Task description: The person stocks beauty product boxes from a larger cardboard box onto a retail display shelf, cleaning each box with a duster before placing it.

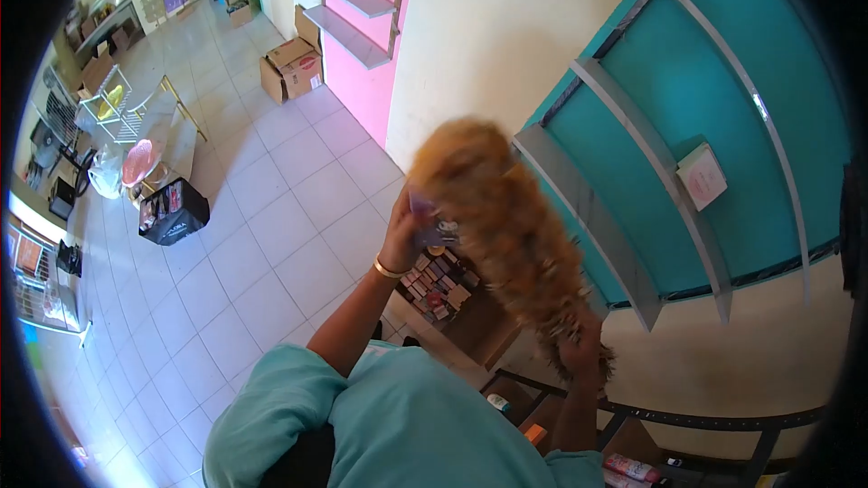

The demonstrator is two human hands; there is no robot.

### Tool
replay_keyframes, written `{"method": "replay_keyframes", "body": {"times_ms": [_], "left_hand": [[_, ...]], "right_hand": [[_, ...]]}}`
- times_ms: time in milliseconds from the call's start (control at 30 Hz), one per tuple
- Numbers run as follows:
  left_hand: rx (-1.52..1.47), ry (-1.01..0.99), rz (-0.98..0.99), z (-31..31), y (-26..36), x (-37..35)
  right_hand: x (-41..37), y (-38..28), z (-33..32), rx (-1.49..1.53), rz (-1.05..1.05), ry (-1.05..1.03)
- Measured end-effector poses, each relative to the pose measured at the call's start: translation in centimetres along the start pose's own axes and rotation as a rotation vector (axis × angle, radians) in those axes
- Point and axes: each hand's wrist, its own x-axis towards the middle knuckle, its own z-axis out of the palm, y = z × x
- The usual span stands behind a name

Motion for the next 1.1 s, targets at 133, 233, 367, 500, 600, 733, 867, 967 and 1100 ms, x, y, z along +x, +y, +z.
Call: {"method": "replay_keyframes", "body": {"times_ms": [133, 233, 367, 500, 600, 733, 867, 967, 1100], "left_hand": [[-0.754, -0.243, -0.006, 3.6, 1.0, 1.2], [-0.984, 0.069, -0.026, 1.9, -0.4, 1.3], [-1.127, -0.188, 0.160, 2.2, 0.0, 2.3], [-1.240, -0.038, 0.157, 0.1, -1.7, 2.0], [-1.096, -0.055, 0.095, -1.0, 0.1, 1.5], [-0.953, -0.203, 0.040, 1.9, 1.4, 3.5], [-1.135, 0.129, -0.085, 1.0, 0.6, 2.6], [-0.876, 0.142, -0.021, 0.2, -0.5, 3.0], [-0.746, -0.171, -0.022, 0.3, -1.2, 3.6]], "right_hand": [[-0.7, 1.3, 2.2, 0.230, 0.329, 0.326], [-2.6, 0.9, 4.8, -0.038, 0.202, 0.177], [-0.9, -0.5, 6.6, 0.009, 0.199, 0.120], [1.3, -4.8, 5.7, 0.457, 0.239, 0.145], [0.5, -5.6, 6.3, 0.174, 0.128, 0.106], [-0.3, -2.3, 5.8, 0.200, 0.233, 0.287], [-0.8, -2.2, 5.3, 0.124, 0.320, 0.093], [-1.2, -0.8, 4.2, -0.129, 0.420, -0.003], [-2.1, 5.8, 2.2, -0.167, 0.309, 0.222]]}}
